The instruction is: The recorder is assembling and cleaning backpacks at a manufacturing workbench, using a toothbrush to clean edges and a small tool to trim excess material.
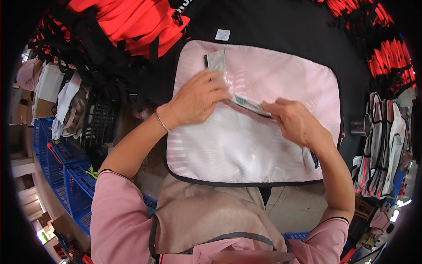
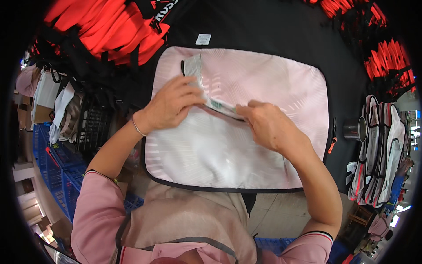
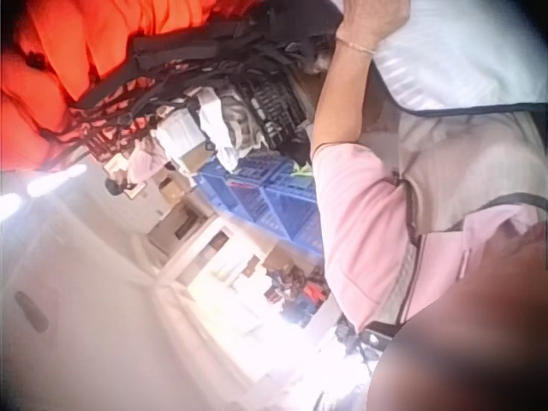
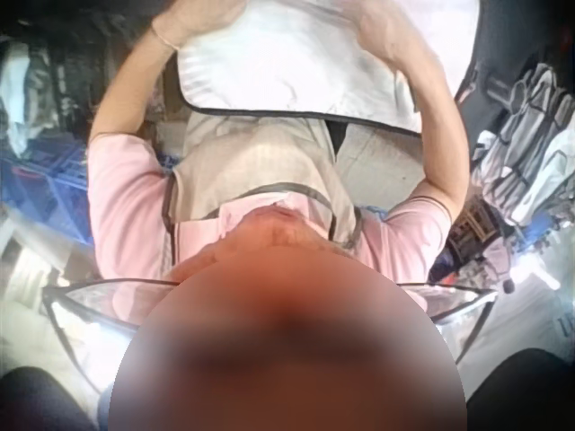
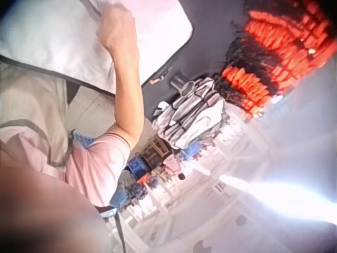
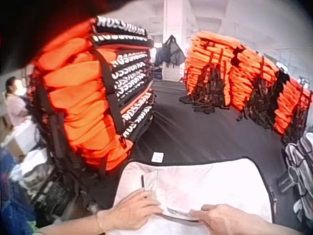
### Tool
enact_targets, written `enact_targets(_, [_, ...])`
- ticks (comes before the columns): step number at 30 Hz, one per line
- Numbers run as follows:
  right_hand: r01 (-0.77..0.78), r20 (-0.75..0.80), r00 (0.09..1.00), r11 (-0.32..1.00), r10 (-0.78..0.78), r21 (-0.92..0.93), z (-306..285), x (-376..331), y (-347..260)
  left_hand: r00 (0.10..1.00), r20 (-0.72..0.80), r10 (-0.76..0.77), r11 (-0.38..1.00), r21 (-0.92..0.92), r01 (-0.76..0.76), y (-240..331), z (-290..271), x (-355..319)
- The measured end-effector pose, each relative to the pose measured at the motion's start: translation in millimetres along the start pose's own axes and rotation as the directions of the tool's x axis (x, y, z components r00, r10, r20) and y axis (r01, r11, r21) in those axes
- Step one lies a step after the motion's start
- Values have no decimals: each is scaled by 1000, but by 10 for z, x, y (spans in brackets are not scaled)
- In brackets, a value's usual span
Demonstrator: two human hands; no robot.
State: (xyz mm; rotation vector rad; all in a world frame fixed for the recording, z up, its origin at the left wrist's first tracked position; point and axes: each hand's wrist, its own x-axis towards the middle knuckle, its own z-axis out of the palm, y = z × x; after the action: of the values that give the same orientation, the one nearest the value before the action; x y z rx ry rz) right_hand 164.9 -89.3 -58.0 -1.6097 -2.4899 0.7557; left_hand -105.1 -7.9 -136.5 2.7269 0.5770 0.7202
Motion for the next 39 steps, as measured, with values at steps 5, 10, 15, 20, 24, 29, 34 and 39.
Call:
enact_targets(5, [92, -169, 982, 996, -89, 14, 326, 231, 216, 997, -69, -40, 989, -142, 30, 36, 152, -111])
enact_targets(10, [89, 88, 993, 982, -75, -168, 69, -321, 207, 996, -41, -84, 988, -132, 78, 33, 69, -258])
enact_targets(15, [71, 74, 996, 981, -58, -179, 219, -363, 235, 998, -32, -48, 992, -119, 44, 36, 100, -245])
enact_targets(20, [138, -94, 982, 968, -161, -210, 397, -537, 223, 998, -15, -59, 989, -139, 56, 16, 109, -272])
enact_targets(24, [58, -45, 996, 966, -71, -250, 328, -911, 225, 997, 11, -78, 989, -126, 79, 83, 90, -268])
enact_targets(29, [112, -135, 979, 956, -153, -271, 463, -661, 240, 999, -11, -41, 985, -170, 39, 32, 118, -243])
enact_targets(34, [-56, -55, 998, 963, 43, -262, 445, -1456, 319, 999, -24, -32, 992, -122, 29, 81, 64, -285])
enact_targets(39, [-51, -158, 987, 969, 13, -242, 588, -1144, 317, 1000, 19, 21, 1000, 1, -21, 189, 118, -93])
